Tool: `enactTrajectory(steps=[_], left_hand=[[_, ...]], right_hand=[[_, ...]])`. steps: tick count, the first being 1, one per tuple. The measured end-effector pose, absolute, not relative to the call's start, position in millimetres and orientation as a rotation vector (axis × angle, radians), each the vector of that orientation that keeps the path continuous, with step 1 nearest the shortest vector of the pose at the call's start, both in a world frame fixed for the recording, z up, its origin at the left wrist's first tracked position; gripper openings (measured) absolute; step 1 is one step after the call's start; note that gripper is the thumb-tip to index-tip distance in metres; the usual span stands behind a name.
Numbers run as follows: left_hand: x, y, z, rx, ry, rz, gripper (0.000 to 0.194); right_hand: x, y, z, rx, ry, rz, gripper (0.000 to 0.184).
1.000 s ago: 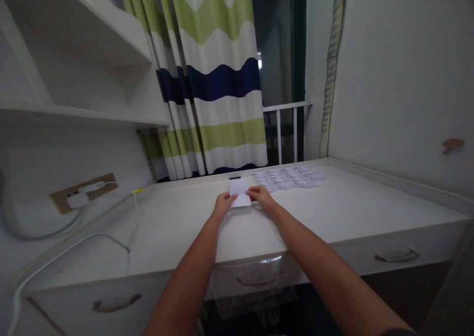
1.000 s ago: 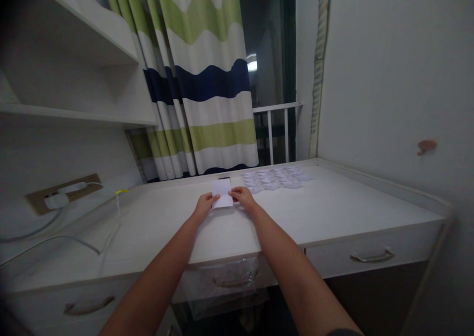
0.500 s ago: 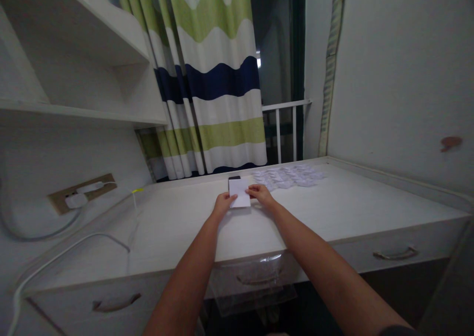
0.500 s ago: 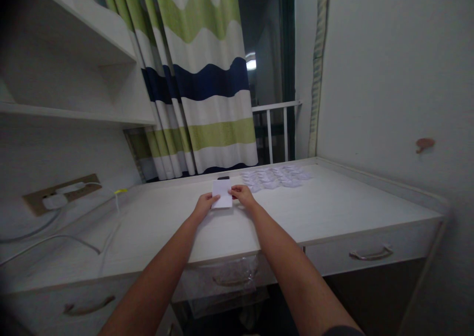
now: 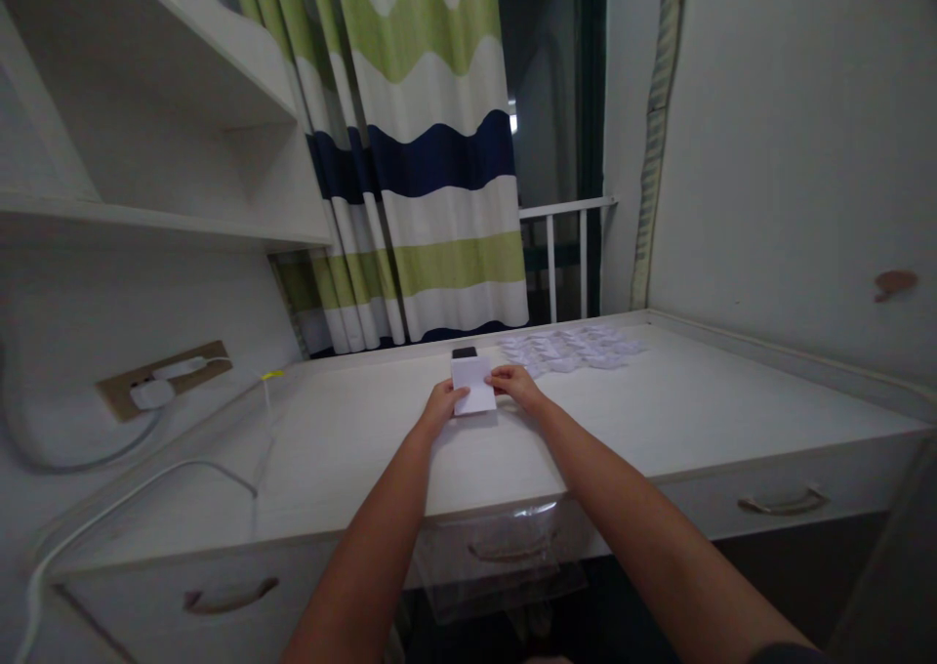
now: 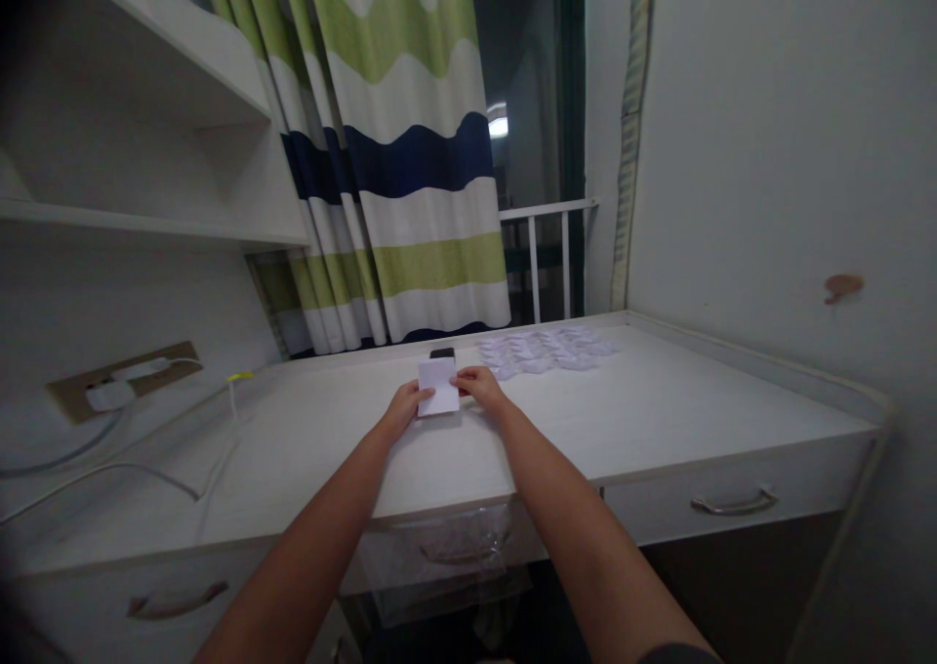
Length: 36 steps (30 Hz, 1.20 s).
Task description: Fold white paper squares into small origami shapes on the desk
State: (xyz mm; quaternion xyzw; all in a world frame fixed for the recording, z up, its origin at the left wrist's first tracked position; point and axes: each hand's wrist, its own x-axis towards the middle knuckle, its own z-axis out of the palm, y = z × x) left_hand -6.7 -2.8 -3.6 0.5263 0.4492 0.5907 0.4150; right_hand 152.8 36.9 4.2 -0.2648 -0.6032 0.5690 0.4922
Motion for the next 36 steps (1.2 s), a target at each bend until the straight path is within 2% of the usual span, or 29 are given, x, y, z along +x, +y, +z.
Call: enactTrajectory(steps=[15,36], left_hand=[[-6.9,-2.7,-5.3,1.370,1.158,1.419,0.027],[-3.2,-8.3,0.7,1.400,1.238,1.394,0.012]], right_hand=[[151.3,42.8,2.0,-0.630,-1.392,1.349,0.023],[151.7,49.7,-1.2,-0.603,-1.335,1.309,0.022]])
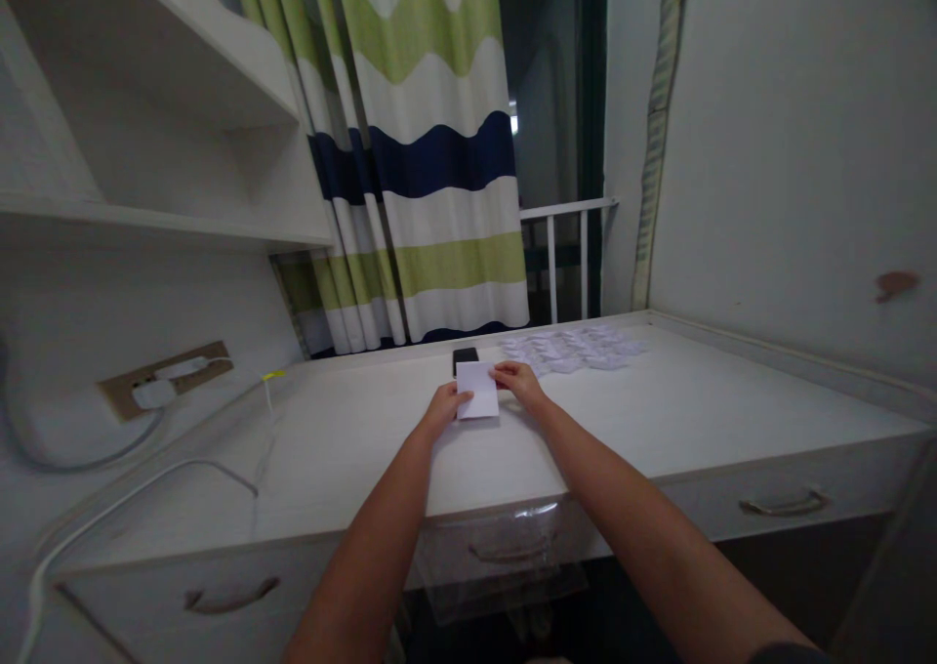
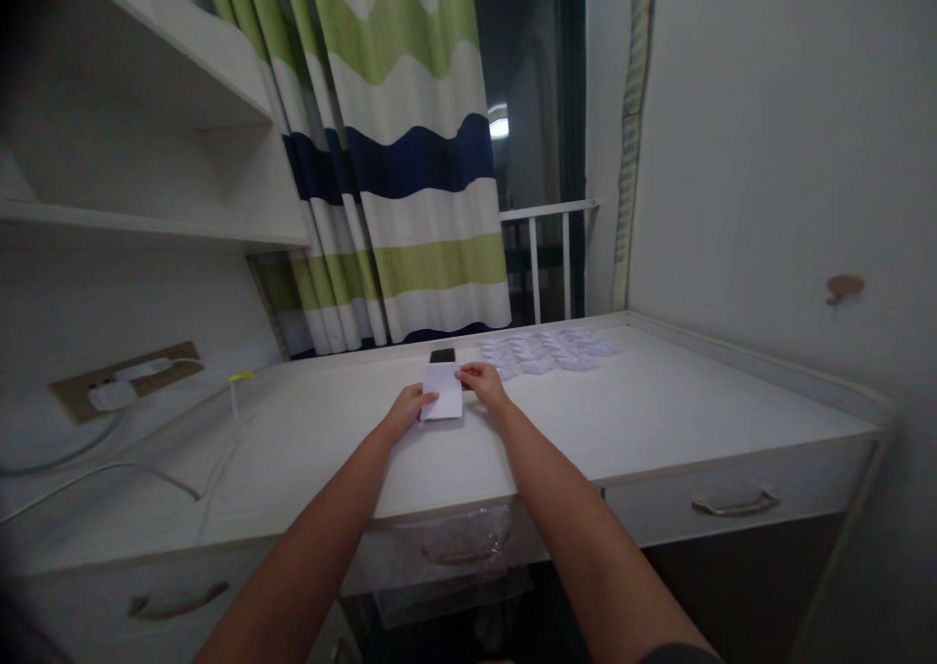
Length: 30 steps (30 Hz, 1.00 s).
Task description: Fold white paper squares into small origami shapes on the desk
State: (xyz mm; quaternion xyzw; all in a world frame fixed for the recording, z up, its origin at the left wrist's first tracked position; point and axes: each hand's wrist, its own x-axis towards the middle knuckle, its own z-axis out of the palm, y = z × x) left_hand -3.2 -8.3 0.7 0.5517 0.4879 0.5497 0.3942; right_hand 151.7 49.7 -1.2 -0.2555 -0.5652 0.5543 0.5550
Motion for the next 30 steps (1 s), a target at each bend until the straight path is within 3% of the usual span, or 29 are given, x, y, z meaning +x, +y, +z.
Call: enactTrajectory(steps=[30], left_hand=[[-5.4,-3.2,-4.0,1.439,1.263,1.338,0.018]], right_hand=[[155.6,45.3,3.4,-0.685,-1.312,1.224,0.022]])
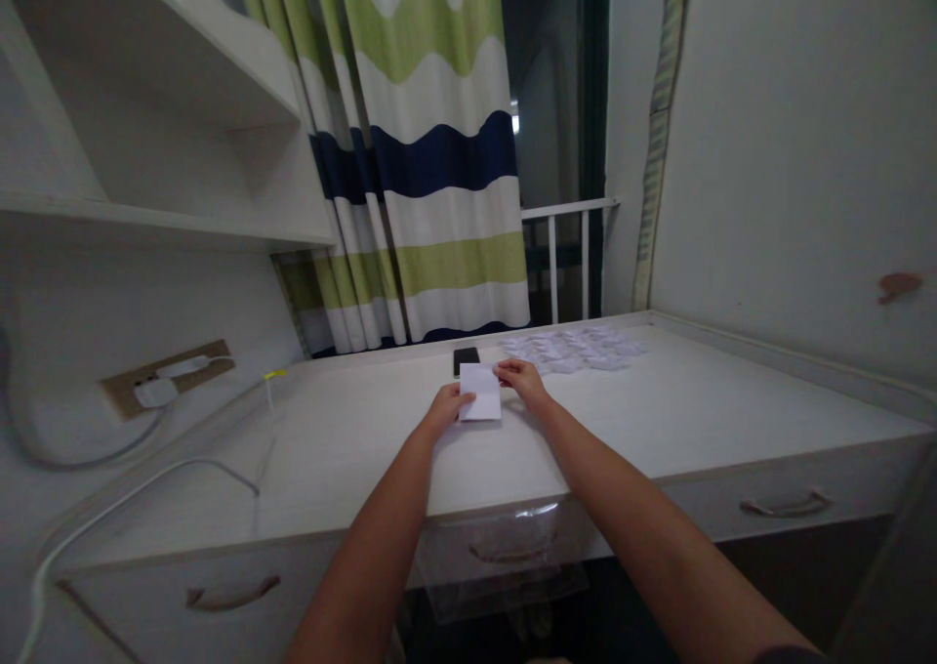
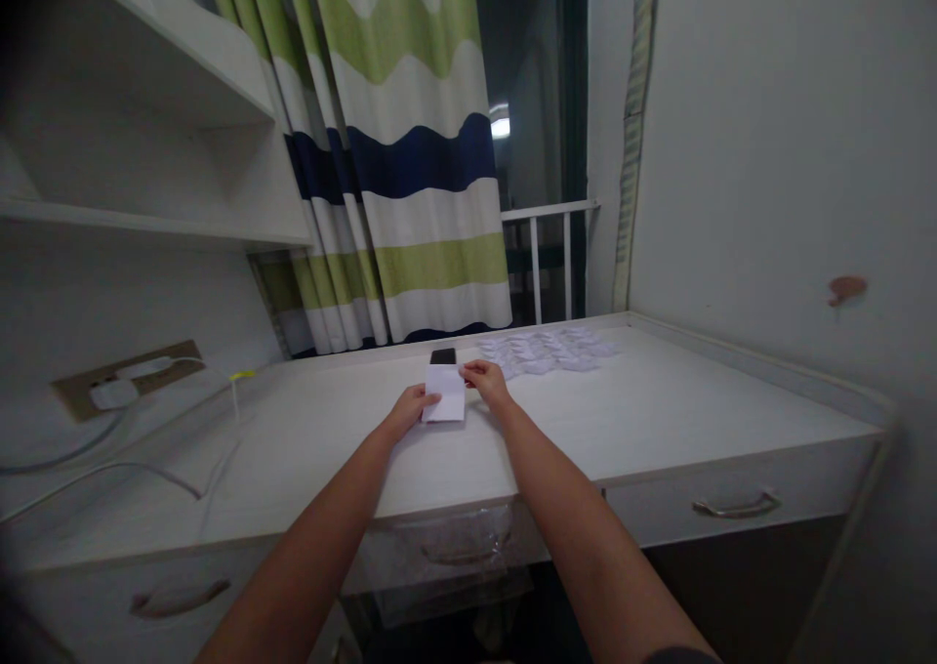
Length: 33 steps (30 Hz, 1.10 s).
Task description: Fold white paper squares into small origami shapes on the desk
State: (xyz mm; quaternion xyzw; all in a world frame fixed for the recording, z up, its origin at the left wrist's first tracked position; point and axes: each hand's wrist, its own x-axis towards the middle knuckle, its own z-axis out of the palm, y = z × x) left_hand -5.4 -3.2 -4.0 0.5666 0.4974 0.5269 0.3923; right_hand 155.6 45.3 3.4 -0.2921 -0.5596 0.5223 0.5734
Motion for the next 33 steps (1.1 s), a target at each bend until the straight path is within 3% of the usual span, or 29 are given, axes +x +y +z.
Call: enactTrajectory(steps=[26,33], left_hand=[[-2.9,-4.3,-2.9,1.403,1.213,1.320,0.016],[-6.4,-2.6,-3.0,1.393,1.200,1.426,0.020]], right_hand=[[158.2,44.7,5.0,-0.685,-1.331,1.162,0.023],[155.5,42.4,2.0,-0.719,-1.345,1.342,0.024]])
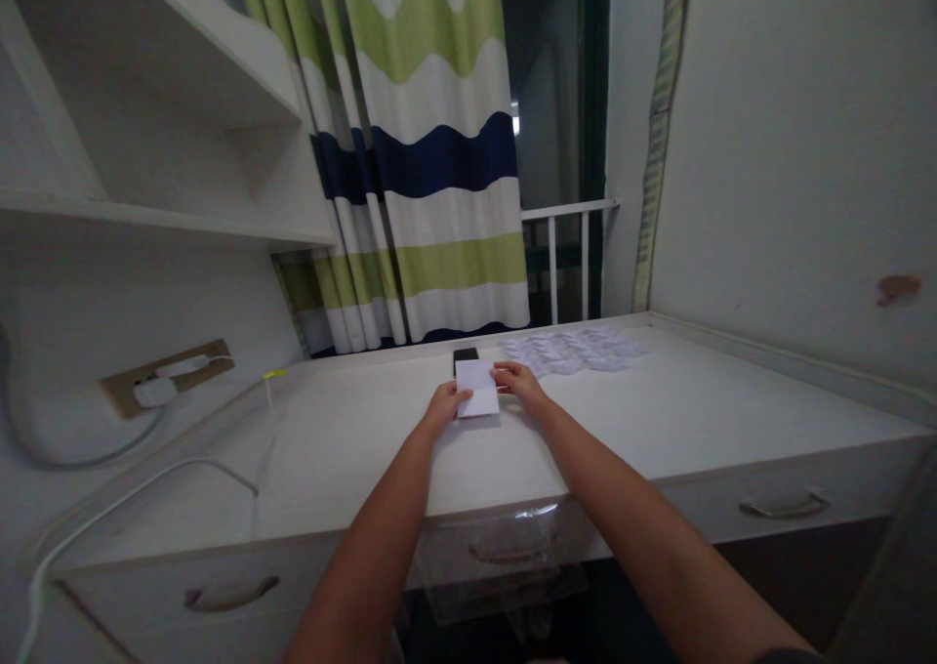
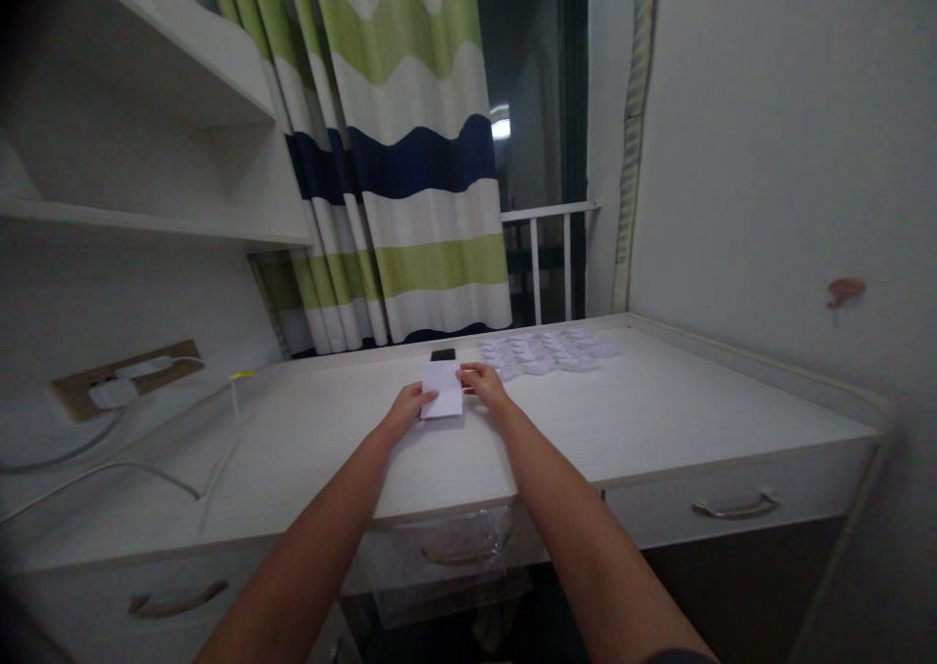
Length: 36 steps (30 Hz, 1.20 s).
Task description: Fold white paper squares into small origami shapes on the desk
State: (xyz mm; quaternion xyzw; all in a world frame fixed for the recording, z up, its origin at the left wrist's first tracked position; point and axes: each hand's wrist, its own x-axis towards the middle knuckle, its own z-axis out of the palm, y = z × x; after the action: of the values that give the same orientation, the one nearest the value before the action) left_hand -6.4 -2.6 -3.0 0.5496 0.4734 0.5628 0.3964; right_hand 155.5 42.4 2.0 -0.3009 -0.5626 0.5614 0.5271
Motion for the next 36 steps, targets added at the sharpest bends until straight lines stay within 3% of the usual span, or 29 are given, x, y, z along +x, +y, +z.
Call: enactTrajectory(steps=[10,17,36], left_hand=[[-4.0,-1.2,-3.0,1.288,1.113,1.516,0.029],[-2.1,-6.8,2.1,1.242,1.111,1.533,0.031],[-1.9,-13.4,6.5,1.228,0.984,1.504,0.017]], right_hand=[[151.7,38.8,1.2,-0.692,-1.390,1.449,0.016],[151.8,38.1,1.4,-0.651,-1.346,1.488,0.023],[152.5,33.4,5.9,-0.639,-1.438,1.467,0.013]])
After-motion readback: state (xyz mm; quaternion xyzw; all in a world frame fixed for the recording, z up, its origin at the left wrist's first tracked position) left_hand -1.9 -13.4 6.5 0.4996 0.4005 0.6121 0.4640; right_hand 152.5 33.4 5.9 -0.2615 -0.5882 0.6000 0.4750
